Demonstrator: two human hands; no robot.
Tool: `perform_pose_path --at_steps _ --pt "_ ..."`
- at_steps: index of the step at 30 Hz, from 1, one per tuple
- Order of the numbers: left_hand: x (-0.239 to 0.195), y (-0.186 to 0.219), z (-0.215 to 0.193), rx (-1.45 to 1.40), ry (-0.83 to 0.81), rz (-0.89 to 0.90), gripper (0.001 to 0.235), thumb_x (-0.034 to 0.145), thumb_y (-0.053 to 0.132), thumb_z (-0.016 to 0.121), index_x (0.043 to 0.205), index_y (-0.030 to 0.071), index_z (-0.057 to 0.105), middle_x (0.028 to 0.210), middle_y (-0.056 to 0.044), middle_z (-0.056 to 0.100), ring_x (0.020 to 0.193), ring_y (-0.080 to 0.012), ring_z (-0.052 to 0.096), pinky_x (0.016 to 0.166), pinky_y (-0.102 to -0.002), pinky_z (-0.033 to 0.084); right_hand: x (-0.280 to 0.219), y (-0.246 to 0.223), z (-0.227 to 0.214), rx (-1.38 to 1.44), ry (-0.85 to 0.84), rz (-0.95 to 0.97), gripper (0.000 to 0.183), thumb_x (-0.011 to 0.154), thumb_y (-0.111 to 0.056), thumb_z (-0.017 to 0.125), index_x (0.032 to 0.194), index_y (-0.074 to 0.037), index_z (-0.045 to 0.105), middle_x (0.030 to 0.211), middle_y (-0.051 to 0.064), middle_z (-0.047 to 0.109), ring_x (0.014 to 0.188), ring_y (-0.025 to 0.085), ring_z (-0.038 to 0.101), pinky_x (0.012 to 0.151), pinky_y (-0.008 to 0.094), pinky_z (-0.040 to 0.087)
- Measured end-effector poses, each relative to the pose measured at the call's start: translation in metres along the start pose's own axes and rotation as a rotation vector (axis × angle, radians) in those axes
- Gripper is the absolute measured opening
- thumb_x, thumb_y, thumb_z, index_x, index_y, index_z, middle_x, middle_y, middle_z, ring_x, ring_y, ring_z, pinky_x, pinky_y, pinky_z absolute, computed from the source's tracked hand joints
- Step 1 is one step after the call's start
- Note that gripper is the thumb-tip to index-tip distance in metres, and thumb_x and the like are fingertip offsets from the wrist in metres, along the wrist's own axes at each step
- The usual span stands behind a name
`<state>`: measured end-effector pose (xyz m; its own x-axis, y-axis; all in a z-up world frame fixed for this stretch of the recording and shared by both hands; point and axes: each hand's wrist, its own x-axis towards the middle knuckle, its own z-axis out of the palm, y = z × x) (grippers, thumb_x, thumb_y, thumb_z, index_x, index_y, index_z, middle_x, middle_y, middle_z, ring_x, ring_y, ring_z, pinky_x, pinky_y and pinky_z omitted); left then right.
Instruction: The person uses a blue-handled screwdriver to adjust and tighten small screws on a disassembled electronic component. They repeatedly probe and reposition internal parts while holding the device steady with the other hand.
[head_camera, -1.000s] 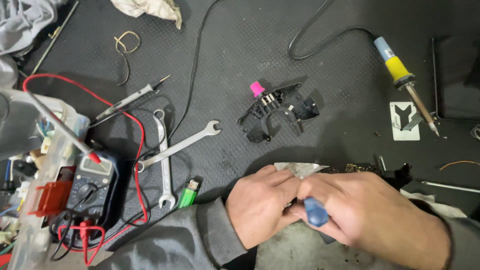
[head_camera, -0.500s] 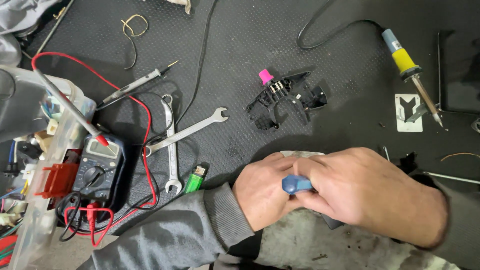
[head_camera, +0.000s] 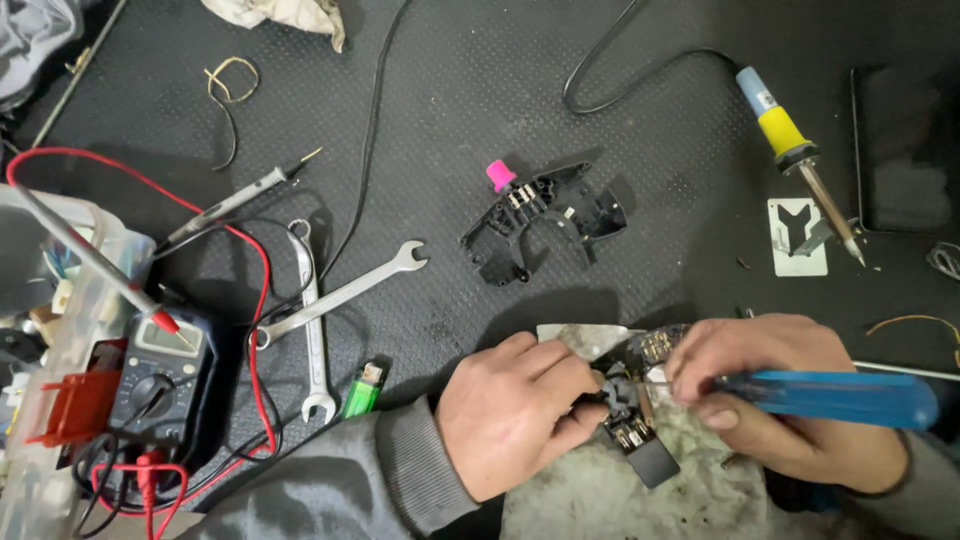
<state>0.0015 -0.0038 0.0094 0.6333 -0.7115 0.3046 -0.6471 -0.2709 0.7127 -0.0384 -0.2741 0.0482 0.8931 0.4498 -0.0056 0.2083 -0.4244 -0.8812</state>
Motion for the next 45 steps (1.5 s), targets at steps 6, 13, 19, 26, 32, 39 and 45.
perform_pose_path --at_steps 6,13,19,26,32,39,45 --pt "0.002 0.002 -0.004 0.012 -0.026 -0.010 0.027 0.082 0.022 0.081 0.100 0.010 0.065 0.088 -0.005 0.063 0.079 -0.0264 0.061 0.068 -0.039 0.053 -0.001 0.010 0.010 0.163 0.107 -0.166 0.018 0.094 -0.027 0.070 0.095 -0.009 0.067 0.082 0.002 0.073 0.084 0.021 0.073 0.071 0.031 0.061" --pt "0.000 0.003 -0.002 0.007 -0.008 -0.028 0.031 0.081 0.020 0.082 0.104 0.009 0.064 0.090 -0.005 0.065 0.079 -0.0262 0.063 0.067 -0.038 0.054 -0.003 0.017 0.012 0.180 0.079 -0.189 0.020 0.094 -0.029 0.071 0.095 -0.009 0.067 0.081 0.003 0.073 0.083 0.021 0.076 0.070 0.031 0.061" --pt "0.002 0.004 -0.008 -0.165 0.025 -0.105 0.026 0.086 0.013 0.078 0.105 0.007 0.062 0.095 -0.006 0.070 0.081 -0.0249 0.071 0.071 -0.036 0.059 -0.020 0.028 0.022 0.475 0.235 -0.076 0.025 0.099 -0.025 0.068 0.098 -0.001 0.069 0.086 0.012 0.075 0.087 0.023 0.073 0.077 0.036 0.060" --pt "0.002 0.000 -0.007 -0.371 0.022 -0.276 0.025 0.092 0.007 0.073 0.109 0.002 0.056 0.093 -0.009 0.071 0.079 -0.0199 0.077 0.070 -0.031 0.062 -0.018 0.031 0.030 0.411 0.236 0.001 0.012 0.096 -0.010 0.066 0.098 0.001 0.068 0.089 0.011 0.076 0.083 0.018 0.075 0.075 0.032 0.062" --pt "0.003 -0.001 -0.011 -0.270 0.017 -0.245 0.024 0.091 0.007 0.072 0.111 0.004 0.059 0.092 -0.008 0.073 0.082 -0.0214 0.077 0.071 -0.032 0.061 -0.008 0.024 0.036 0.155 0.186 0.006 0.007 0.092 -0.007 0.066 0.096 -0.003 0.068 0.087 0.003 0.078 0.078 0.010 0.075 0.067 0.024 0.060" --pt "0.008 0.002 -0.022 0.103 0.011 -0.128 0.025 0.086 0.013 0.077 0.106 0.010 0.063 0.083 -0.003 0.072 0.077 -0.0255 0.070 0.065 -0.040 0.054 -0.003 0.021 0.043 0.201 0.213 0.212 0.008 0.089 -0.010 0.067 0.091 -0.004 0.071 0.077 0.002 0.075 0.062 0.007 0.070 0.056 0.023 0.055" --pt "0.007 0.002 -0.020 0.118 -0.021 -0.101 0.026 0.085 0.015 0.077 0.106 0.010 0.062 0.081 -0.002 0.072 0.075 -0.0236 0.069 0.063 -0.039 0.054 -0.001 0.024 0.045 0.257 0.216 0.190 0.014 0.095 -0.017 0.065 0.094 -0.003 0.070 0.075 0.001 0.076 0.063 0.006 0.066 0.057 0.023 0.053"
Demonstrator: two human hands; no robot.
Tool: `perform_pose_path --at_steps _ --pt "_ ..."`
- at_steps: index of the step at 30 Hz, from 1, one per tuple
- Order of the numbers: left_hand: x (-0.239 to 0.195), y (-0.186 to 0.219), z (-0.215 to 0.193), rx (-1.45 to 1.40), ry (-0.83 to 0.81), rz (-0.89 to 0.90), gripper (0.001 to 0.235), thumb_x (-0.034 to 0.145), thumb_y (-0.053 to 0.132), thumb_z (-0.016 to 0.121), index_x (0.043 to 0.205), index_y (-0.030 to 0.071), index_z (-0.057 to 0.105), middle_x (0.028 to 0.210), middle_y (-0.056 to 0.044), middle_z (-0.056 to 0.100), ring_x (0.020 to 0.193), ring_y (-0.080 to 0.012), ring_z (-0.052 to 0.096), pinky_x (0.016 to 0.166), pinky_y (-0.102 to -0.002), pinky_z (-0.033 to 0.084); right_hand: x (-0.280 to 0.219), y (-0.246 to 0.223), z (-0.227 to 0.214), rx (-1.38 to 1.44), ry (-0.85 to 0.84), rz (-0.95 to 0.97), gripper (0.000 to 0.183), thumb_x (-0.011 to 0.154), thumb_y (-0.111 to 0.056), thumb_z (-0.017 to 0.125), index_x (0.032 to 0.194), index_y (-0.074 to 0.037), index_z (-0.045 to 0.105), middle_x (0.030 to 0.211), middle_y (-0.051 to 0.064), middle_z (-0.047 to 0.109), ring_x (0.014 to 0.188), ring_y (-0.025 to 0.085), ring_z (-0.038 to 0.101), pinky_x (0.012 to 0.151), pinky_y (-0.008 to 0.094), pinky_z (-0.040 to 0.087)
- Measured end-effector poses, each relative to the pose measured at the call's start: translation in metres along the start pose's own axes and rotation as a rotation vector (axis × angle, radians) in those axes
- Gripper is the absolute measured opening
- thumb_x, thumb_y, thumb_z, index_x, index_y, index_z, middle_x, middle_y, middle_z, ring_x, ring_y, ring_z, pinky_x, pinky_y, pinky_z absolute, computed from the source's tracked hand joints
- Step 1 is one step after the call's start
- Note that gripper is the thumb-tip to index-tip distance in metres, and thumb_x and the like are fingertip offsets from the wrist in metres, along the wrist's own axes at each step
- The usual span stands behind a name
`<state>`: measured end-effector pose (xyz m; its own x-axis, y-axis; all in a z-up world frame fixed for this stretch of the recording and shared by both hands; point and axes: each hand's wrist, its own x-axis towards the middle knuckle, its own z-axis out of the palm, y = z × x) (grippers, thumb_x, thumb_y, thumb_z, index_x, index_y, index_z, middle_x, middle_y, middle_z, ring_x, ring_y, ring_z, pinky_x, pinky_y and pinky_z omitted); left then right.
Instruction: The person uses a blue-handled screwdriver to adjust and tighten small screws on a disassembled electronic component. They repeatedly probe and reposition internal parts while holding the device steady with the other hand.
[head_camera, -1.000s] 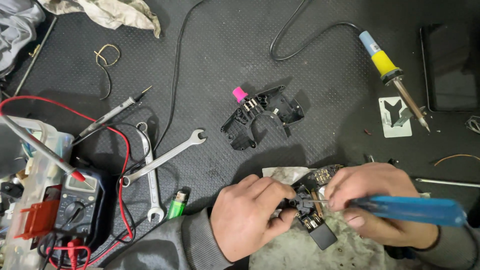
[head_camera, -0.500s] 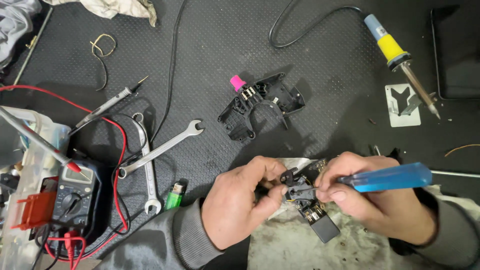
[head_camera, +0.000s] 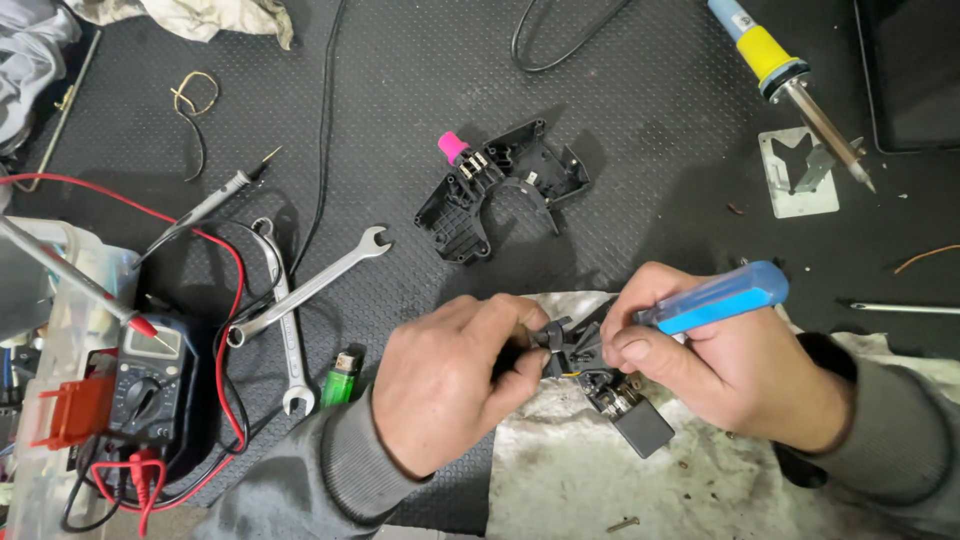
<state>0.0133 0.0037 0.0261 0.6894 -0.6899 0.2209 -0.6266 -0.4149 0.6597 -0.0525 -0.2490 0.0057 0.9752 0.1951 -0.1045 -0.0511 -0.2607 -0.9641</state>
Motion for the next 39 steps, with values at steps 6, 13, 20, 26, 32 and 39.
perform_pose_path --at_steps 6,13,20,26,32,39 --pt "0.001 -0.001 0.002 0.003 -0.024 0.018 0.027 0.085 0.014 0.077 0.105 0.009 0.061 0.079 -0.002 0.070 0.073 -0.0236 0.069 0.061 -0.040 0.053 0.000 0.002 0.000 0.033 -0.021 -0.024 0.017 0.098 -0.020 0.063 0.095 -0.003 0.068 0.076 0.001 0.073 0.065 0.006 0.066 0.058 0.022 0.053" --pt "0.002 0.000 -0.001 0.021 -0.013 -0.025 0.029 0.084 0.017 0.077 0.108 0.009 0.063 0.080 -0.004 0.070 0.074 -0.0252 0.069 0.063 -0.040 0.054 0.003 0.000 0.000 0.070 -0.050 -0.028 0.019 0.099 -0.021 0.061 0.096 -0.003 0.067 0.076 0.001 0.071 0.066 0.006 0.063 0.060 0.023 0.052" --pt "-0.001 0.004 0.000 -0.007 -0.089 0.125 0.036 0.081 0.026 0.082 0.108 0.009 0.065 0.094 -0.006 0.068 0.083 -0.0282 0.067 0.068 -0.041 0.053 0.004 -0.005 0.000 0.057 -0.082 0.018 0.020 0.099 -0.022 0.059 0.095 -0.004 0.065 0.073 0.000 0.068 0.063 0.006 0.058 0.056 0.024 0.049" --pt "-0.004 0.004 0.003 0.007 -0.128 0.137 0.032 0.082 0.023 0.080 0.106 0.009 0.064 0.093 -0.006 0.067 0.082 -0.0285 0.068 0.068 -0.041 0.053 0.007 -0.010 -0.001 0.069 -0.121 0.015 0.020 0.100 -0.022 0.057 0.094 -0.004 0.063 0.073 -0.001 0.067 0.064 0.006 0.059 0.058 0.024 0.051" --pt "-0.003 0.005 0.004 0.040 -0.143 0.130 0.030 0.080 0.023 0.081 0.102 0.011 0.065 0.091 -0.005 0.067 0.077 -0.0287 0.067 0.067 -0.041 0.052 0.010 -0.019 -0.002 0.010 -0.136 -0.012 0.019 0.099 -0.022 0.058 0.093 -0.005 0.064 0.068 -0.001 0.063 0.062 0.007 0.059 0.056 0.026 0.050" --pt "-0.003 0.005 0.005 0.040 -0.144 0.119 0.029 0.079 0.020 0.081 0.101 0.011 0.065 0.092 -0.004 0.067 0.075 -0.0282 0.066 0.065 -0.040 0.052 0.011 -0.025 0.002 -0.202 -0.134 -0.015 0.020 0.095 -0.025 0.063 0.093 -0.007 0.070 0.062 0.004 0.057 0.055 0.014 0.055 0.054 0.031 0.045"
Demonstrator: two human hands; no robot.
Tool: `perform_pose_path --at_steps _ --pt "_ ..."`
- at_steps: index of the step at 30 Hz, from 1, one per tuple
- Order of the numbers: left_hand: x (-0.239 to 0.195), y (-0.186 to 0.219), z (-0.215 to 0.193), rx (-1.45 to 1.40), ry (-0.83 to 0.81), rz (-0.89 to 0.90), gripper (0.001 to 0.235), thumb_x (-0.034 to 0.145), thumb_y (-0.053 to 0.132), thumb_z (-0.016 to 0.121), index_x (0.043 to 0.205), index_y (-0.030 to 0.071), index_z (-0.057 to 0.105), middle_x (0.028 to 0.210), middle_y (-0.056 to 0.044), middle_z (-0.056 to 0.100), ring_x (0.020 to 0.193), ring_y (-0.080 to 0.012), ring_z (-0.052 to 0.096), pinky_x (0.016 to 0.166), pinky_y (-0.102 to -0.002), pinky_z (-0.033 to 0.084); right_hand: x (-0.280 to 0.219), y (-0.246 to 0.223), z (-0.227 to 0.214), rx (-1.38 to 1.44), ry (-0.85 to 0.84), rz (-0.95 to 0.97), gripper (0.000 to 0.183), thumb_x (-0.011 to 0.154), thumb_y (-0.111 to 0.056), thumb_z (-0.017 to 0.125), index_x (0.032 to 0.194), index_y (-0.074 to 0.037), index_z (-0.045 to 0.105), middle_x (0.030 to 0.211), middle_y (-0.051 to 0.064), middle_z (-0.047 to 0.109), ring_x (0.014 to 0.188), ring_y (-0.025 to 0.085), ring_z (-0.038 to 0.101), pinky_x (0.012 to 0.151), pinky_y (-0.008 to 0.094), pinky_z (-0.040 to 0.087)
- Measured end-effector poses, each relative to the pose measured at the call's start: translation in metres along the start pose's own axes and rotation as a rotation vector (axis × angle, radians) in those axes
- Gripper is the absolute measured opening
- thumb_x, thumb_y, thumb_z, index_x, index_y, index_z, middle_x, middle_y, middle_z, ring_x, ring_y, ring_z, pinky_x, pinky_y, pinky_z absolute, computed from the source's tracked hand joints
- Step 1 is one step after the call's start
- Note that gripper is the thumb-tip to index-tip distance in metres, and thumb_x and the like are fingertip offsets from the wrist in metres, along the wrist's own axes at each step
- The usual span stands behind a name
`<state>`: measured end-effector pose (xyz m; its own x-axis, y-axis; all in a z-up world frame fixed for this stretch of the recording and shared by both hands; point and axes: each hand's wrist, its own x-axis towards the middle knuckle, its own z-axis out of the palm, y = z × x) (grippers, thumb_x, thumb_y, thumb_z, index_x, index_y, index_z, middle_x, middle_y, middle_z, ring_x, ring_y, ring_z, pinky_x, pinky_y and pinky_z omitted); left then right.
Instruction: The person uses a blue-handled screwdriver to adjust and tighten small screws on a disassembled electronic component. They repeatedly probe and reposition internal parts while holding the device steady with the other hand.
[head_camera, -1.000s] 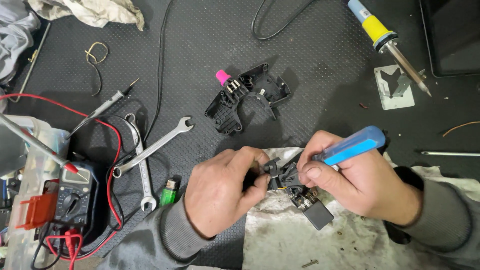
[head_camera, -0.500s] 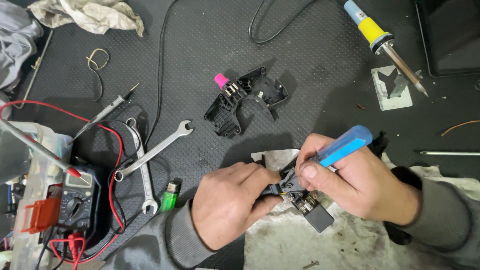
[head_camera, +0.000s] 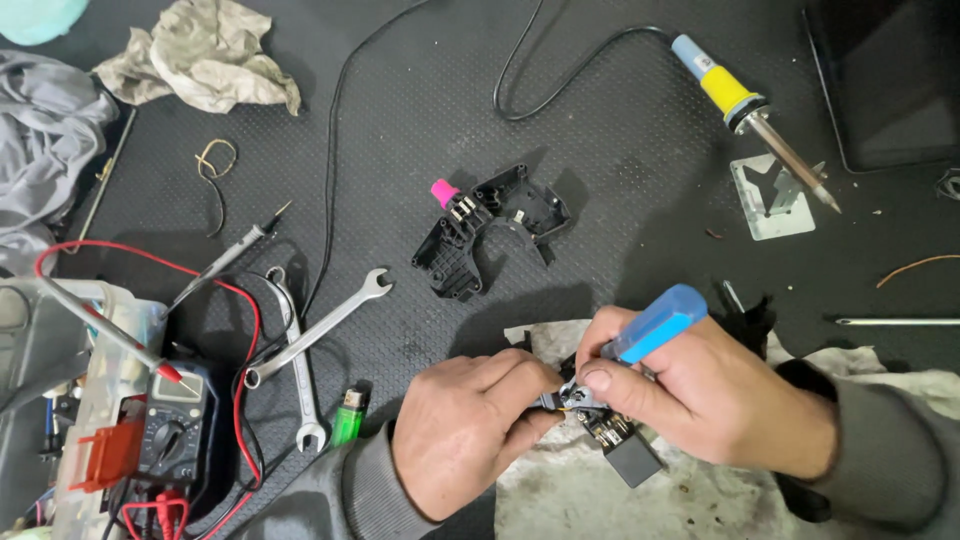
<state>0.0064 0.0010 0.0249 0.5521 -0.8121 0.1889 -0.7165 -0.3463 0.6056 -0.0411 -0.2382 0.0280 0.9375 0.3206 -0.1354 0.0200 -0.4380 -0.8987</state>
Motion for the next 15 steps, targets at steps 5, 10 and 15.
perform_pose_path --at_steps 5,10,15 --pt "0.0015 0.0004 -0.0005 -0.058 0.020 0.012 0.030 0.080 0.017 0.082 0.102 0.009 0.064 0.094 -0.005 0.067 0.080 -0.0282 0.069 0.067 -0.039 0.054 -0.0013 0.0009 0.0002 0.011 0.038 -0.116 0.021 0.098 -0.024 0.061 0.092 -0.006 0.068 0.067 0.005 0.059 0.058 0.016 0.058 0.056 0.032 0.046" --pt "0.0020 -0.0012 -0.0001 -0.069 0.021 0.010 0.030 0.080 0.016 0.082 0.102 0.008 0.063 0.094 -0.006 0.068 0.080 -0.0287 0.069 0.067 -0.039 0.055 -0.0003 0.0011 0.0004 0.029 0.016 -0.105 0.021 0.098 -0.024 0.060 0.091 -0.005 0.068 0.067 0.005 0.061 0.058 0.016 0.059 0.056 0.031 0.047" --pt "0.0008 -0.0023 0.0007 -0.071 0.010 0.005 0.031 0.079 0.016 0.082 0.102 0.008 0.063 0.094 -0.006 0.068 0.079 -0.0295 0.069 0.067 -0.040 0.054 -0.0006 0.0013 0.0017 0.062 0.034 -0.073 0.023 0.099 -0.025 0.058 0.090 -0.005 0.067 0.066 0.003 0.062 0.059 0.014 0.060 0.056 0.030 0.049"
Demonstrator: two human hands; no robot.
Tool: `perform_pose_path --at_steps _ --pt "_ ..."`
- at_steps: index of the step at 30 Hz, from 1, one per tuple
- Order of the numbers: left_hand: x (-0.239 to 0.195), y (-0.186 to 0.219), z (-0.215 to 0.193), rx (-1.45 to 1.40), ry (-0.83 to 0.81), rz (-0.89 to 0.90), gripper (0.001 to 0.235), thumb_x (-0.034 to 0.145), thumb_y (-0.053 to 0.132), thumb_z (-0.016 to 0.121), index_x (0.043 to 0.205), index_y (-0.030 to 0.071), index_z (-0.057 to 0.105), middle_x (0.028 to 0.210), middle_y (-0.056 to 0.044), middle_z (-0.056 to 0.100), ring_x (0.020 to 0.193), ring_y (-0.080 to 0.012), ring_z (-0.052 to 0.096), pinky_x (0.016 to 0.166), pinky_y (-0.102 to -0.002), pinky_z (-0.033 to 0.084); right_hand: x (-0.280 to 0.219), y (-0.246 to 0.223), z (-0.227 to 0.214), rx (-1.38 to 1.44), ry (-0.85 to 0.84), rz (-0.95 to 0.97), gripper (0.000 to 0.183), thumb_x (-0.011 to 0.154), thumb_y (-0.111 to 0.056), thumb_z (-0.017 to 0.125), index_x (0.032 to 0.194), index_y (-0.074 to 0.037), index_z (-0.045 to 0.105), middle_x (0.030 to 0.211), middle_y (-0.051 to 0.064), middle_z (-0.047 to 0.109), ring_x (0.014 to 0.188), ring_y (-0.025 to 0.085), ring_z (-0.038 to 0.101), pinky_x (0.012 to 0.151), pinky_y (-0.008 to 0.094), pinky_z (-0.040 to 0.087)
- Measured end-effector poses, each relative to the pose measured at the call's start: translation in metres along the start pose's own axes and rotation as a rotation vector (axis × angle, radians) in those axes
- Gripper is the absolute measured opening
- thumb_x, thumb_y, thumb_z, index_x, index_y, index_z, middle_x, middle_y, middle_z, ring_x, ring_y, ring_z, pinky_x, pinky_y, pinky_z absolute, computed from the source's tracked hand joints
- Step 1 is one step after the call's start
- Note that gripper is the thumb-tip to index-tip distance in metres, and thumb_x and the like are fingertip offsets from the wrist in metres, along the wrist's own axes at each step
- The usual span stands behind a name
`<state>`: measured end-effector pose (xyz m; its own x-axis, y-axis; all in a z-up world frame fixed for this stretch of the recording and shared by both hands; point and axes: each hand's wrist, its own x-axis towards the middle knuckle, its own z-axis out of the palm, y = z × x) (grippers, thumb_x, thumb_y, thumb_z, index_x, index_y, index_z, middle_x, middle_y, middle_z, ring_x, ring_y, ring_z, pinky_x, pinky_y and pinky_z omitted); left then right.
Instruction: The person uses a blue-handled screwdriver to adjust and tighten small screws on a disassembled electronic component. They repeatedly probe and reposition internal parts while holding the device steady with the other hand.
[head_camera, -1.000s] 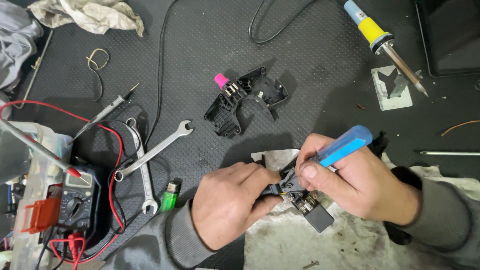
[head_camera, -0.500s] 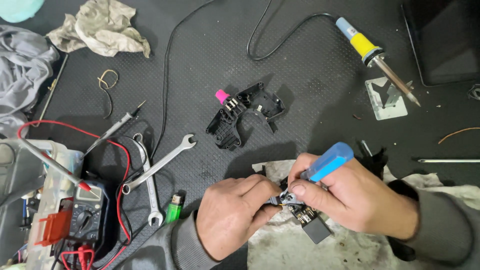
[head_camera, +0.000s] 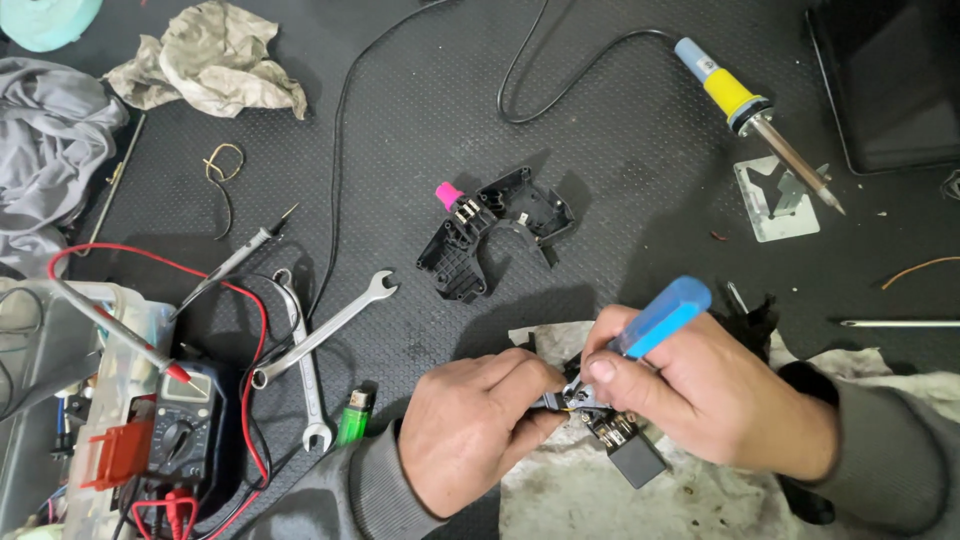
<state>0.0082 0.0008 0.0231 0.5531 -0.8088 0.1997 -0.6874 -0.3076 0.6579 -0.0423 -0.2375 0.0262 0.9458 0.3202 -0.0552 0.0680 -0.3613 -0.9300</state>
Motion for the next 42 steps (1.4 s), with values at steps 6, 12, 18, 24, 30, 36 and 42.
perform_pose_path --at_steps 6,12,18,24,30,36,42 --pt "-0.001 0.001 0.000 -0.017 0.011 0.005 0.030 0.080 0.016 0.082 0.101 0.008 0.063 0.094 -0.007 0.067 0.080 -0.0301 0.069 0.067 -0.040 0.055 0.001 0.002 0.002 0.121 0.017 0.093 0.027 0.100 -0.026 0.055 0.088 -0.005 0.067 0.062 0.000 0.064 0.054 0.009 0.060 0.052 0.027 0.050" --pt "-0.001 0.000 0.001 -0.023 0.001 -0.002 0.030 0.080 0.016 0.082 0.102 0.007 0.063 0.094 -0.008 0.066 0.080 -0.0309 0.069 0.068 -0.041 0.055 0.003 -0.001 0.000 0.079 -0.010 0.109 0.026 0.098 -0.026 0.056 0.087 -0.005 0.067 0.061 0.000 0.063 0.054 0.010 0.060 0.051 0.028 0.048" --pt "-0.002 0.000 0.002 -0.025 -0.005 -0.001 0.029 0.082 0.016 0.081 0.103 0.007 0.064 0.094 -0.009 0.065 0.081 -0.0311 0.069 0.067 -0.042 0.055 0.005 0.002 0.002 -0.081 -0.013 -0.050 0.022 0.098 -0.024 0.059 0.088 -0.006 0.066 0.066 0.005 0.062 0.057 0.019 0.061 0.054 0.032 0.047" --pt "-0.002 -0.001 0.002 -0.003 -0.014 -0.010 0.028 0.084 0.018 0.080 0.104 0.007 0.064 0.093 -0.008 0.065 0.080 -0.0301 0.069 0.066 -0.041 0.055 0.010 -0.003 0.002 -0.161 -0.028 -0.095 0.021 0.095 -0.023 0.062 0.086 -0.004 0.063 0.066 0.009 0.061 0.054 0.028 0.061 0.051 0.037 0.047" --pt "0.000 0.000 0.001 -0.006 0.003 -0.003 0.028 0.085 0.018 0.080 0.106 0.007 0.065 0.095 -0.009 0.066 0.082 -0.0305 0.070 0.067 -0.041 0.055 0.009 -0.003 0.001 -0.183 -0.004 0.006 0.022 0.093 -0.025 0.059 0.085 -0.005 0.064 0.058 0.009 0.056 0.052 0.025 0.058 0.051 0.037 0.046" --pt "-0.001 -0.004 0.003 -0.017 0.016 -0.021 0.028 0.084 0.019 0.080 0.104 0.008 0.065 0.094 -0.009 0.066 0.080 -0.0310 0.070 0.065 -0.042 0.055 0.001 0.014 0.001 0.026 -0.004 0.061 0.024 0.098 -0.025 0.055 0.088 -0.005 0.065 0.064 0.002 0.064 0.058 0.014 0.061 0.055 0.030 0.051" --pt "-0.001 -0.006 0.001 -0.041 0.028 -0.012 0.026 0.086 0.020 0.079 0.105 0.008 0.066 0.093 -0.009 0.067 0.078 -0.0319 0.069 0.066 -0.042 0.055 -0.003 0.020 0.000 -0.047 0.008 -0.110 0.020 0.098 -0.020 0.057 0.091 -0.005 0.068 0.072 0.003 0.066 0.061 0.012 0.062 0.057 0.028 0.051"
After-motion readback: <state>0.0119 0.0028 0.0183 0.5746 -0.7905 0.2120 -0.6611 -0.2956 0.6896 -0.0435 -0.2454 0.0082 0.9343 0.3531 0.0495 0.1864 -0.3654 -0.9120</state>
